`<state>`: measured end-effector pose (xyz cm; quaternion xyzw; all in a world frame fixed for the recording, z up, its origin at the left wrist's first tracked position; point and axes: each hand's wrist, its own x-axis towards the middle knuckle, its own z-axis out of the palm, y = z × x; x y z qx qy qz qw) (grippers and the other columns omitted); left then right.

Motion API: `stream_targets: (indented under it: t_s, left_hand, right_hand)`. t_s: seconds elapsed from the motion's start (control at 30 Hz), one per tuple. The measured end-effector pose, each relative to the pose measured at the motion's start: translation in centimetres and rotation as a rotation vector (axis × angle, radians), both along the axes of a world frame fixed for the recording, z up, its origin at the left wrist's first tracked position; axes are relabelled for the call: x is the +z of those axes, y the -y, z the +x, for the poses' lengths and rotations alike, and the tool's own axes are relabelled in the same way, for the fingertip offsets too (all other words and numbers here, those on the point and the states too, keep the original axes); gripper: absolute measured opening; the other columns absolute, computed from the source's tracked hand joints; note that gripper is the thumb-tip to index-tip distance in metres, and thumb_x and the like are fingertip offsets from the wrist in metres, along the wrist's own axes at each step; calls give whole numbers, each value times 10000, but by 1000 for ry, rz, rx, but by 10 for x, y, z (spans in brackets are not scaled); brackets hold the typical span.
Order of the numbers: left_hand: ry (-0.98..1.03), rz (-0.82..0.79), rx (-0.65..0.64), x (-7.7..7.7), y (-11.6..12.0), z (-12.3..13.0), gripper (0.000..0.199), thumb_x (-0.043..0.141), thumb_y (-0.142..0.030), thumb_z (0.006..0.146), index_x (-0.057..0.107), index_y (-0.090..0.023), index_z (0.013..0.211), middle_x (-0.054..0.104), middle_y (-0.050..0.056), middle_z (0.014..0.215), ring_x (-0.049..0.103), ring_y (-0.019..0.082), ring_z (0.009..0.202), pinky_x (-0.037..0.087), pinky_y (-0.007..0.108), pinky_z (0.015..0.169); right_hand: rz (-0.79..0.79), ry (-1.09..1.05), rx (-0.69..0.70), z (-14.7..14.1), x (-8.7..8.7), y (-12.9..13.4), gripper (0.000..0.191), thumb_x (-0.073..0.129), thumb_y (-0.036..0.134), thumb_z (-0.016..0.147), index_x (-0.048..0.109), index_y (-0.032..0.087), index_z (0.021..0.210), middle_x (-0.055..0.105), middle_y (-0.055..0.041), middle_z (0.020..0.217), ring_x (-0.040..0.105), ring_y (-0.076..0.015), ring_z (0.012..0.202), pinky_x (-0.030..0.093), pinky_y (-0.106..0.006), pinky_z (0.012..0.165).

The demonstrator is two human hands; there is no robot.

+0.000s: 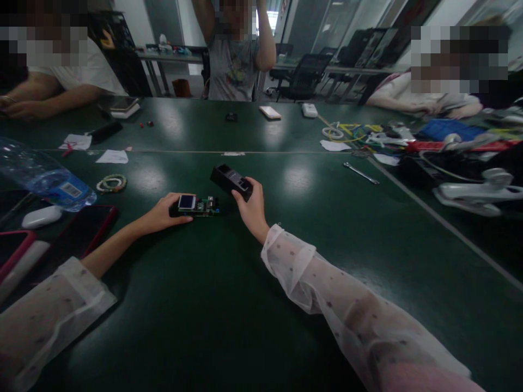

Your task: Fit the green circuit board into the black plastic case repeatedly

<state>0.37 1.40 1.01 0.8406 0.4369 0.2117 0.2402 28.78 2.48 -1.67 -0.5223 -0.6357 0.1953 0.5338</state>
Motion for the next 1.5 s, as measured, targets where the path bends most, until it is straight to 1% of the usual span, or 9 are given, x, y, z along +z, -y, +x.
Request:
stream_targets:
  t_s: [0.1, 0.27, 0.37, 0.47, 0.67, 0.9, 1.27, 1.33, 1.5]
  left_hand:
    - [3, 13, -1, -1, 0, 0, 604, 667, -501, 796, 486, -271, 1324, 555, 76, 1292, 470, 314, 1208, 381, 489, 991]
    - [-3, 7, 25, -4, -1, -1, 612, 672, -493, 793, 484, -249, 1321, 533, 98, 1304, 465, 313, 1218, 379, 492, 1001]
    - [-1, 2, 53, -6, -2, -1, 621, 693, -507, 764, 524, -194, 1272, 548, 132, 1248, 497, 320, 1171, 405, 494, 974]
    - [8, 6, 59, -8, -2, -1, 578, 697, -501, 759, 549, -198, 1229, 558, 121, 1202, 522, 314, 1136, 419, 493, 959]
    - [60, 1, 95, -12, -3, 0, 740, 729, -501, 724, 423, -220, 1336, 526, 130, 1289, 515, 328, 1183, 395, 508, 994]
    - [58, 30, 36, -5, -1, 2, 896, 720, -537, 732, 289, -212, 1447, 405, 153, 1450, 431, 330, 1288, 334, 498, 1055]
    - [8, -40, 58, -1, 1, 1, 877, 700, -601, 719, 328, -282, 1446, 482, 119, 1360, 462, 337, 1231, 359, 517, 1025]
    - [14, -56, 52, 0, 1, -1, 828, 636, -635, 763, 336, -279, 1448, 481, 119, 1357, 460, 334, 1226, 358, 514, 1026]
    - [70, -83, 61, 5, 5, -2, 567, 254, -614, 957, 420, -306, 1404, 502, 85, 1353, 430, 300, 1260, 291, 518, 1075]
  right_hand:
    - [44, -22, 51, -5, 11, 10, 478, 585, 387, 871, 423, 209, 1284, 520, -126, 1264, 559, -248, 1141, 489, -451, 989]
    - [107, 145, 240, -13, 29, 29, 479, 525, 391, 915, 383, 264, 1354, 499, -105, 1300, 518, -255, 1208, 463, -462, 1032]
    - [129, 230, 338, -15, 34, 35, 498, 524, 383, 918, 362, 289, 1380, 493, -97, 1305, 501, -261, 1225, 449, -475, 1047]
    - [133, 271, 411, -16, 35, 35, 514, 525, 365, 921, 344, 292, 1397, 491, -97, 1304, 507, -255, 1214, 454, -473, 1041]
    - [83, 332, 470, -17, 33, 32, 542, 546, 321, 911, 326, 287, 1405, 494, -102, 1293, 512, -262, 1205, 463, -496, 1023]
    - [1, 392, 538, -18, 24, 25, 528, 613, 272, 867, 389, 250, 1345, 539, -97, 1244, 558, -252, 1152, 475, -496, 1004]
    - [52, 432, 520, -17, 27, 27, 543, 662, 261, 830, 414, 253, 1313, 553, -93, 1235, 567, -259, 1152, 478, -518, 996]
    - [60, 438, 522, -17, 27, 28, 542, 663, 258, 830, 413, 258, 1311, 554, -89, 1233, 565, -258, 1154, 481, -516, 996]
    - [101, 472, 530, -17, 27, 30, 549, 662, 249, 831, 399, 239, 1313, 544, -102, 1244, 564, -254, 1147, 484, -501, 999]
